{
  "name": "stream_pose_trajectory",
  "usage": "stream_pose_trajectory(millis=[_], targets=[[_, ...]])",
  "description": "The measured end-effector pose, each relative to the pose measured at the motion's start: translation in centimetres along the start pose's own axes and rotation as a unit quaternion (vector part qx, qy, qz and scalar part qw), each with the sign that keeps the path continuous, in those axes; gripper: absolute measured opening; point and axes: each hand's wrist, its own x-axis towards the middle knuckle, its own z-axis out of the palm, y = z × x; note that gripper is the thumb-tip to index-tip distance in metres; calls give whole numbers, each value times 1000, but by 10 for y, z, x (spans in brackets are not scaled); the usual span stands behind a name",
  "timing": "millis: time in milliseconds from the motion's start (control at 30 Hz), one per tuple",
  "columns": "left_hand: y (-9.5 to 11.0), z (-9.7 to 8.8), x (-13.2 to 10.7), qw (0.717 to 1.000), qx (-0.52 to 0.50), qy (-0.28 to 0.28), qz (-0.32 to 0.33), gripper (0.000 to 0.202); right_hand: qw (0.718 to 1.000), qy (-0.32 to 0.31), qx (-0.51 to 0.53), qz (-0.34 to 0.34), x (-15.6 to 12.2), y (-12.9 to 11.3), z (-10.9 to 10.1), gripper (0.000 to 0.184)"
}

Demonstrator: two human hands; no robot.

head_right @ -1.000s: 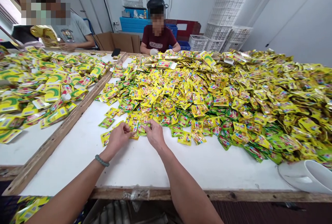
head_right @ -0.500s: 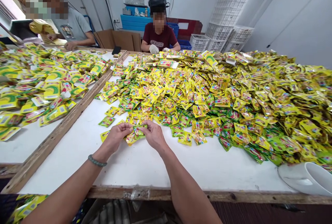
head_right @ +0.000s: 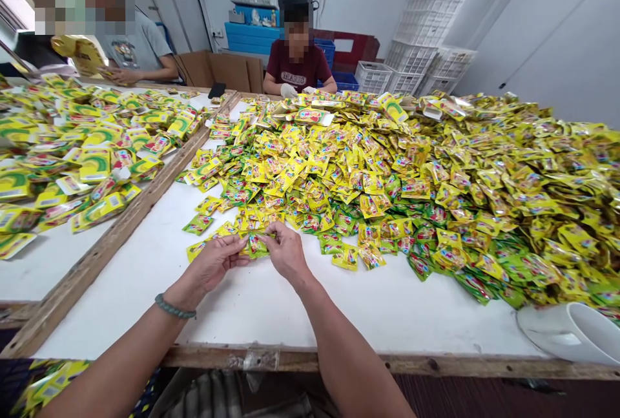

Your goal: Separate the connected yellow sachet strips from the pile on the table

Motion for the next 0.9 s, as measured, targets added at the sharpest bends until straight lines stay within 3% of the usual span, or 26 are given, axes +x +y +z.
stream_pose_trajectory(millis=[100, 167, 367, 533, 600, 700, 767, 833, 900], targets=[[-5, 1, 6, 992, 87, 41, 80, 44, 996, 0, -76, -43, -4, -8, -2, 16], [-7, 2, 8, 985, 131, 53, 96, 44, 992, 17, -111, -63, -4, -12, -4, 14], [-5, 9, 2, 989, 104, -15, 106, 45, 997, 50, -47, -23, 4, -8, -7, 15], [-6, 14, 2, 990, 98, -19, 104, 45, 996, 81, -27, -26, 4, -2, 0, 24], [-5, 14, 4, 991, 83, -33, 95, 44, 997, 63, 32, 23, 3, -2, 1, 30], [-2, 11, 4, 991, 89, -44, 85, 44, 991, -29, 114, 69, 1, -6, -1, 41], [5, 5, 6, 986, 132, -77, 71, 44, 988, -60, 117, 75, 0, -9, -4, 41], [21, -7, 15, 969, 199, -141, 43, 42, 991, -42, 84, 91, -1, -13, -6, 39], [48, -24, 35, 944, 288, -149, 61, 40, 994, -13, 38, 101, -2, -15, -8, 36]])
